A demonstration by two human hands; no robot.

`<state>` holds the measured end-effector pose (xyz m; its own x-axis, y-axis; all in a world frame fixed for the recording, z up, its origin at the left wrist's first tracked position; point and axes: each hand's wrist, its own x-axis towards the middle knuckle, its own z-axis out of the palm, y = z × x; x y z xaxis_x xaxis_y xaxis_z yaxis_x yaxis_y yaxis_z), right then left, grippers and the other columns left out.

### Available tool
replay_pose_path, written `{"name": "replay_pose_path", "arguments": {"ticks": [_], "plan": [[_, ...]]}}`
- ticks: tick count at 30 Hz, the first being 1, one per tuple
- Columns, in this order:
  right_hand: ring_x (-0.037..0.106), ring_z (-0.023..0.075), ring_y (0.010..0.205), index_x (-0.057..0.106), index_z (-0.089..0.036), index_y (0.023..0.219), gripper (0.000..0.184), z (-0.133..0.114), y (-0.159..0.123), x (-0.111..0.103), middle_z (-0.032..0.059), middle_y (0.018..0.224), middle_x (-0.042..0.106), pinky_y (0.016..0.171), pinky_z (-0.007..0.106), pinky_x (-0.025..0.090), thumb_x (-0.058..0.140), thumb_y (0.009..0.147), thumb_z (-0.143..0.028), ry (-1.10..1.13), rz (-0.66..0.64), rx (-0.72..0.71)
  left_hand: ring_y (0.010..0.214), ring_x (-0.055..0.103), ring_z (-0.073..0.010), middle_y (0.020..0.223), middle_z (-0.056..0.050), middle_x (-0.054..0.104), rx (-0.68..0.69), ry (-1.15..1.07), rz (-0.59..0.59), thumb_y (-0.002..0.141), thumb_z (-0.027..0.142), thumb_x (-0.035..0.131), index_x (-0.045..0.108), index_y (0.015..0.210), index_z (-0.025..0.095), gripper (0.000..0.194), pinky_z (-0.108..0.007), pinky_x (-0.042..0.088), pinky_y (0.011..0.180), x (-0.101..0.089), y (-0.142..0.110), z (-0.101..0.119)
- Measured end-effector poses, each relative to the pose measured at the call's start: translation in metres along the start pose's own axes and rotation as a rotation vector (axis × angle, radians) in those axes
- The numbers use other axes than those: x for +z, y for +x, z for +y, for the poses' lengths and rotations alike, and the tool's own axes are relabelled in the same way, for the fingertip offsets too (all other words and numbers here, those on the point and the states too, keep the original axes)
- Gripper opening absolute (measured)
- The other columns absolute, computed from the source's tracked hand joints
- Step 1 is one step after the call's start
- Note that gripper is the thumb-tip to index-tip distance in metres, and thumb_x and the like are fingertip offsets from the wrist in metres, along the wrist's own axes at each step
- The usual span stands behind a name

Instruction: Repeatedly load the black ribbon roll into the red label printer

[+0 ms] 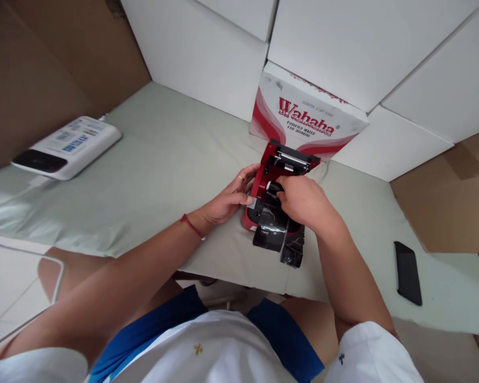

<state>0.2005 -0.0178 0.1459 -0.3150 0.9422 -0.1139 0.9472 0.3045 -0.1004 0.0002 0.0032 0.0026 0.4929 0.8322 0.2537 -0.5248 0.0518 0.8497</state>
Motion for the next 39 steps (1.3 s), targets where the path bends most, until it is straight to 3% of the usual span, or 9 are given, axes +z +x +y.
{"name": "replay_pose_path", "arguments": {"ticks": [8, 13, 16, 20, 22, 24, 28, 33, 39], "plan": [[0.077, 0.0333, 0.118, 0.076, -0.022, 0.141, 0.043, -0.011, 0.013, -0.002, 0.0126, 0.133, 0.083, 0.095, 0.04, 0.057, 0.062, 0.101, -0.018, -0.038, -0.188, 0.061, 0.16, 0.046, -0.0417, 0.167, -0.007, 0.056, -0.022, 0.023, -0.011, 0.075, 0.035, 0.08, 0.047, 0.163, 0.034, 0.094, -0.066, 0.032, 0.136, 0.0, 0.0, 0.002], [0.078, 0.0364, 0.118, 0.079, -0.021, 0.138, 0.04, -0.016, 0.015, 0.001, 0.0158, 0.132, 0.083, 0.093, 0.043, 0.057, 0.063, 0.101, -0.021, -0.078, -0.189, 0.089, 0.162, 0.042, -0.0428, 0.173, -0.007, 0.05, -0.014, 0.06, -0.019, 0.075, 0.037, 0.08, 0.047, 0.164, 0.034, 0.095, -0.066, 0.029, 0.138, -0.002, 0.0, 0.002], [0.08, 0.0286, 0.105, 0.084, -0.026, 0.129, 0.032, -0.018, -0.006, -0.009, 0.0082, 0.122, 0.086, 0.088, 0.038, 0.059, 0.064, 0.103, -0.028, 0.096, -0.073, 0.032, 0.167, 0.036, -0.0429, 0.178, -0.007, 0.044, 0.009, 0.061, -0.029, 0.075, 0.037, 0.08, 0.044, 0.165, 0.034, 0.097, -0.066, 0.023, 0.141, -0.003, 0.001, 0.001], [0.079, 0.0241, 0.091, 0.088, -0.028, 0.113, 0.027, -0.011, -0.039, -0.022, 0.004, 0.104, 0.087, 0.082, 0.036, 0.061, 0.066, 0.106, -0.043, 0.35, 0.462, 0.06, 0.174, 0.024, -0.0415, 0.185, -0.005, 0.033, 0.047, 0.082, -0.037, 0.076, 0.036, 0.079, 0.037, 0.17, 0.038, 0.103, -0.066, 0.015, 0.143, -0.005, 0.002, -0.001], [0.078, 0.0265, 0.098, 0.086, -0.027, 0.119, 0.031, 0.002, -0.042, -0.019, 0.0067, 0.111, 0.086, 0.09, 0.041, 0.062, 0.064, 0.108, -0.047, 0.326, 0.731, 0.088, 0.173, 0.028, -0.0415, 0.185, -0.005, 0.032, 0.038, 0.082, -0.031, 0.076, 0.036, 0.079, 0.034, 0.172, 0.042, 0.107, -0.068, 0.015, 0.143, -0.006, 0.001, -0.003], [0.076, 0.0305, 0.112, 0.08, -0.027, 0.136, 0.04, 0.019, -0.034, -0.009, 0.0109, 0.128, 0.083, 0.099, 0.049, 0.061, 0.06, 0.11, -0.051, 0.24, 0.847, 0.086, 0.172, 0.03, -0.0411, 0.185, -0.004, 0.032, 0.033, 0.085, -0.018, 0.075, 0.037, 0.079, 0.03, 0.174, 0.044, 0.11, -0.068, 0.015, 0.143, -0.008, 0.001, -0.005], [0.065, 0.0343, 0.142, 0.066, -0.025, 0.155, 0.057, 0.044, -0.015, 0.016, 0.0159, 0.153, 0.073, 0.118, 0.059, 0.053, 0.052, 0.112, -0.061, 0.178, 0.781, 0.005, 0.179, 0.013, -0.0399, 0.189, -0.004, 0.025, 0.046, 0.171, 0.011, 0.074, 0.041, 0.079, 0.022, 0.177, 0.044, 0.117, -0.068, 0.01, 0.144, -0.011, 0.002, -0.008], [0.072, 0.0289, 0.131, 0.076, -0.026, 0.139, 0.042, 0.031, -0.034, 0.033, 0.0126, 0.136, 0.08, 0.118, 0.053, 0.054, 0.051, 0.115, -0.05, 0.29, 0.823, -0.089, 0.181, 0.004, -0.0393, 0.194, -0.004, 0.011, 0.166, 0.396, 0.062, 0.09, 0.053, 0.076, 0.02, 0.178, 0.043, 0.105, -0.069, 0.005, 0.144, -0.008, -0.004, 0.004], [0.073, 0.029, 0.129, 0.077, -0.026, 0.139, 0.034, 0.016, -0.076, 0.054, 0.012, 0.135, 0.081, 0.114, 0.052, 0.055, 0.055, 0.114, -0.032, 0.315, 0.792, -0.202, 0.176, 0.028, -0.0356, 0.183, -0.009, 0.043, 0.544, 0.836, 0.04, 0.109, 0.059, 0.055, 0.051, 0.168, 0.035, 0.063, -0.062, 0.015, 0.144, 0.009, -0.024, 0.027]]}}
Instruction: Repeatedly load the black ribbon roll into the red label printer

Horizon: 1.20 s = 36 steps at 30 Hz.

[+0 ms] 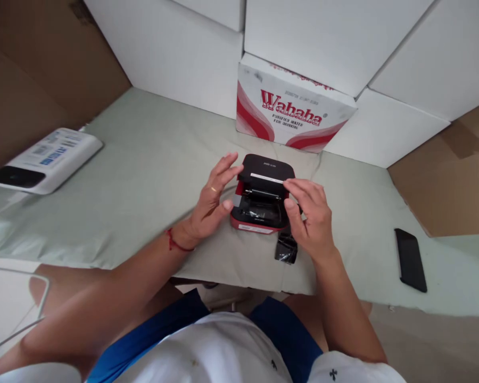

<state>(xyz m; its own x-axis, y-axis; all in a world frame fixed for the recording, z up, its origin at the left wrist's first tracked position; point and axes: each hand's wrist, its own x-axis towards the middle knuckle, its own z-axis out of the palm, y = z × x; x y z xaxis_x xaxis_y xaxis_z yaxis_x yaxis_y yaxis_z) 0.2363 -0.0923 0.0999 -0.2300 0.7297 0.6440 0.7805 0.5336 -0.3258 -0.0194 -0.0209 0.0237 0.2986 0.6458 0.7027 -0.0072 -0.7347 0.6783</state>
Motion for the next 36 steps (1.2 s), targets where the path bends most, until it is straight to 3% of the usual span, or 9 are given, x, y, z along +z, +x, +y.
{"name": "replay_pose_path", "arguments": {"ticks": [5, 14, 20, 23, 25, 27, 30, 33, 36], "plan": [[0.079, 0.0285, 0.12, 0.084, -0.028, 0.128, 0.042, 0.002, -0.02, 0.005, 0.0101, 0.127, 0.085, 0.115, 0.058, 0.058, 0.046, 0.116, -0.038, 0.065, -0.024, 0.041, 0.15, 0.066, -0.0302, 0.135, -0.006, 0.084, 0.027, 0.125, 0.053, 0.116, 0.053, 0.037, 0.08, 0.131, 0.032, 0.05, -0.06, 0.028, 0.139, 0.001, -0.002, 0.013], [0.08, 0.0267, 0.114, 0.088, -0.033, 0.119, 0.039, 0.002, -0.026, 0.019, 0.0062, 0.117, 0.088, 0.111, 0.057, 0.061, 0.05, 0.115, -0.033, 0.158, 0.078, 0.131, 0.125, 0.078, -0.0276, 0.121, -0.004, 0.088, -0.033, 0.071, 0.143, 0.117, 0.043, 0.037, 0.086, 0.111, 0.031, 0.051, -0.056, 0.05, 0.117, 0.008, -0.001, 0.009], [0.079, 0.027, 0.114, 0.087, -0.031, 0.117, 0.031, 0.008, -0.03, 0.021, 0.0072, 0.118, 0.087, 0.113, 0.057, 0.059, 0.056, 0.113, -0.034, 0.193, 0.081, 0.137, 0.125, 0.076, -0.0301, 0.124, -0.007, 0.086, -0.016, 0.018, 0.045, 0.108, 0.04, 0.06, 0.082, 0.116, 0.03, 0.025, -0.058, 0.055, 0.114, 0.0, 0.001, 0.004], [0.074, 0.0299, 0.122, 0.08, -0.029, 0.134, 0.032, 0.006, -0.033, 0.02, 0.0103, 0.128, 0.083, 0.118, 0.06, 0.054, 0.063, 0.11, -0.041, 0.154, 0.027, 0.085, 0.13, 0.072, -0.0302, 0.125, -0.006, 0.084, -0.035, -0.083, 0.029, 0.103, 0.037, 0.068, 0.08, 0.118, 0.032, 0.019, -0.059, 0.05, 0.122, 0.0, 0.001, -0.001], [0.071, 0.0319, 0.127, 0.07, -0.029, 0.15, 0.045, -0.001, -0.033, 0.019, 0.0117, 0.134, 0.08, 0.115, 0.058, 0.055, 0.067, 0.107, -0.043, 0.086, 0.03, 0.091, 0.143, 0.065, -0.0322, 0.137, -0.007, 0.079, -0.114, -0.182, 0.057, 0.099, 0.044, 0.072, 0.077, 0.126, 0.033, 0.029, -0.06, 0.043, 0.131, 0.003, 0.0, -0.006], [0.069, 0.0323, 0.126, 0.063, -0.031, 0.157, 0.054, -0.011, -0.03, 0.019, 0.0114, 0.134, 0.079, 0.109, 0.055, 0.056, 0.071, 0.105, -0.042, -0.007, 0.073, 0.102, 0.163, 0.047, -0.0349, 0.163, -0.006, 0.063, -0.247, -0.307, 0.095, 0.093, 0.052, 0.076, 0.066, 0.146, 0.036, 0.057, -0.061, 0.029, 0.14, 0.009, -0.001, -0.013], [0.073, 0.03, 0.115, 0.073, -0.033, 0.143, 0.038, -0.029, -0.023, 0.018, 0.0089, 0.126, 0.081, 0.102, 0.051, 0.055, 0.073, 0.104, -0.036, -0.148, 0.132, 0.08, 0.178, 0.018, -0.0355, 0.188, -0.002, 0.028, -0.418, -0.497, 0.07, 0.083, 0.053, 0.079, 0.035, 0.17, 0.042, 0.097, -0.061, 0.014, 0.145, 0.016, -0.001, -0.024], [0.075, 0.0252, 0.1, 0.082, -0.035, 0.117, 0.018, -0.041, -0.016, 0.015, 0.0043, 0.113, 0.083, 0.093, 0.048, 0.054, 0.071, 0.105, -0.027, -0.21, 0.125, 0.05, 0.18, 0.011, -0.0323, 0.19, 0.0, 0.022, -0.481, -0.614, 0.023, 0.079, 0.048, 0.076, 0.023, 0.173, 0.045, 0.108, -0.058, 0.011, 0.147, 0.022, -0.001, -0.029], [0.076, 0.0221, 0.092, 0.082, -0.035, 0.112, 0.022, -0.047, -0.015, 0.012, 0.0018, 0.109, 0.085, 0.086, 0.045, 0.053, 0.071, 0.103, -0.018, -0.193, 0.112, -0.008, 0.179, 0.013, -0.0306, 0.187, 0.001, 0.026, -0.511, -0.672, 0.047, 0.075, 0.041, 0.075, 0.025, 0.168, 0.046, 0.106, -0.056, 0.01, 0.147, 0.026, -0.003, -0.03]]}}
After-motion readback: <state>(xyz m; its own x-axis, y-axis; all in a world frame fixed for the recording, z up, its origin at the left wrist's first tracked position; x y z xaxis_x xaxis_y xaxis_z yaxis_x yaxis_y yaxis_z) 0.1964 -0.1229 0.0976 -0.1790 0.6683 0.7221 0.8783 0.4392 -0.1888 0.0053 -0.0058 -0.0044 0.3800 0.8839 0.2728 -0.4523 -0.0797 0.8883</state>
